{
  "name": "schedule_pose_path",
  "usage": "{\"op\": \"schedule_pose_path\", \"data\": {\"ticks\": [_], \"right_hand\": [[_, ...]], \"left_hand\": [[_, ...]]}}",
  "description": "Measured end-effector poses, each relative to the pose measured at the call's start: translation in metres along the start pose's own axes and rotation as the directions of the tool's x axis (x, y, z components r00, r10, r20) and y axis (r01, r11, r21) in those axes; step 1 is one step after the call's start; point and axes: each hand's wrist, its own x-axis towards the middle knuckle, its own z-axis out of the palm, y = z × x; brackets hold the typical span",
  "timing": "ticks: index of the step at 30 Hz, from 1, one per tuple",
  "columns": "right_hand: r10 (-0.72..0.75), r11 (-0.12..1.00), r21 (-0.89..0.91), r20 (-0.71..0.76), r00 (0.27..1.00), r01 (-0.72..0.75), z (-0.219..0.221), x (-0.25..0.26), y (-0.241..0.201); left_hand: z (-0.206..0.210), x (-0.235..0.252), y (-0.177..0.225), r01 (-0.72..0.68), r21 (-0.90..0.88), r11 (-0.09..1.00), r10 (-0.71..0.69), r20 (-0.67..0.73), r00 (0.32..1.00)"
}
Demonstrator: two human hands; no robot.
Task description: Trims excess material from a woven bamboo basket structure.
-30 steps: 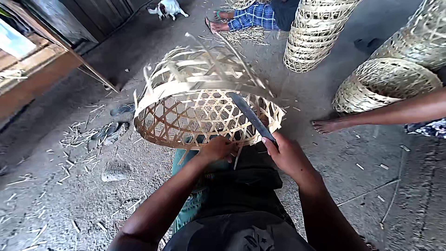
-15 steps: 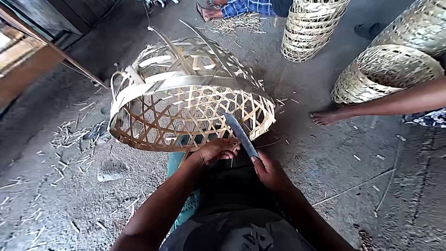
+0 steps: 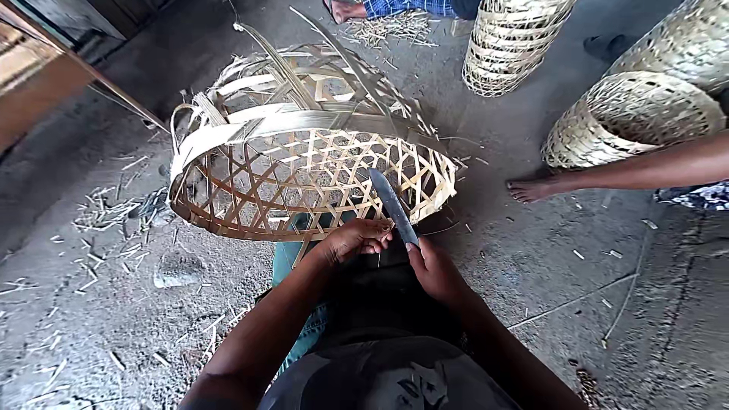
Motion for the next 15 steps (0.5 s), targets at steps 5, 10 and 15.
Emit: {"op": "schedule_pose_path", "data": {"ticks": [5, 10, 15], "right_hand": [[0.023, 0.998, -0.064, 0.015, 1.000, -0.022, -0.001, 0.012, -0.015], [0.094, 0.987, -0.137, 0.092, 0.991, -0.081, -0.001, 0.025, -0.026], [0.045, 0.996, -0.077, 0.043, 0.998, -0.042, 0.003, 0.028, -0.020]], "left_hand": [[-0.003, 0.001, -0.001, -0.015, 0.015, 1.000, 0.015, 0.000, 1.000], [-0.003, 0.002, -0.004, -0.026, 0.057, 0.998, 0.027, -0.009, 1.000], [-0.002, -0.001, -0.007, -0.092, 0.029, 0.995, 0.092, -0.015, 0.996]]}}
